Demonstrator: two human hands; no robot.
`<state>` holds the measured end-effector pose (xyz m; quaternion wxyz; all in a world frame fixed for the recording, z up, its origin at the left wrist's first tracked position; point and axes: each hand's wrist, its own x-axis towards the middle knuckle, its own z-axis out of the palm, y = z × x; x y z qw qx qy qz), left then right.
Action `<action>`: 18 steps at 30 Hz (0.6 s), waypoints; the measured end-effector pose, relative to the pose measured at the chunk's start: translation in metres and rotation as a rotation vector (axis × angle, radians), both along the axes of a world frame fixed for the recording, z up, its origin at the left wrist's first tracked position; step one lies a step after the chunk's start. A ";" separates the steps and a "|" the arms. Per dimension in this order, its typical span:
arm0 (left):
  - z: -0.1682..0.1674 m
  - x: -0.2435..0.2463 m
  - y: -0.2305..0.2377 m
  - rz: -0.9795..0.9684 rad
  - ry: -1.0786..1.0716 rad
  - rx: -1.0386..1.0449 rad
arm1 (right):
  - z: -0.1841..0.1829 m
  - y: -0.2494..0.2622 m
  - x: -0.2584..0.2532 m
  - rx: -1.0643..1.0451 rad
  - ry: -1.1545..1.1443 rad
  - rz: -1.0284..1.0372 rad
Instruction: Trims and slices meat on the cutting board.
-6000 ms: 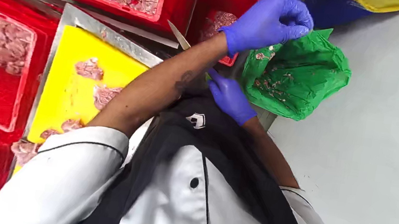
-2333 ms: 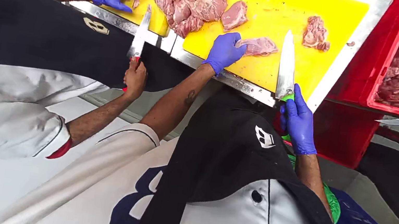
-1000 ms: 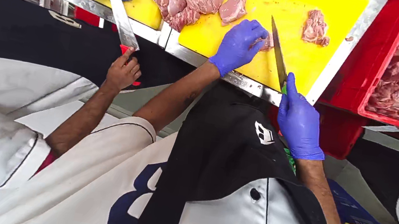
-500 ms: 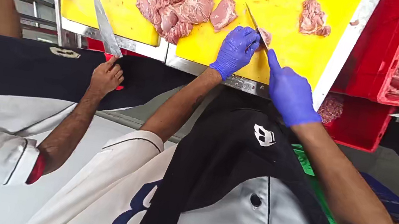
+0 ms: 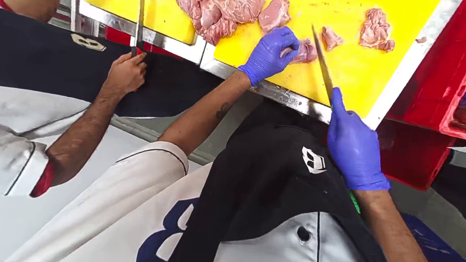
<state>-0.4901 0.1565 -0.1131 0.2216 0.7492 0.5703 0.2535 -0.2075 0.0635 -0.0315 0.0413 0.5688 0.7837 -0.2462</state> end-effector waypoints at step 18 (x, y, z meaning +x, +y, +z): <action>0.002 -0.017 -0.015 0.239 -0.379 -0.077 | -0.016 -0.003 0.008 -0.014 0.098 0.022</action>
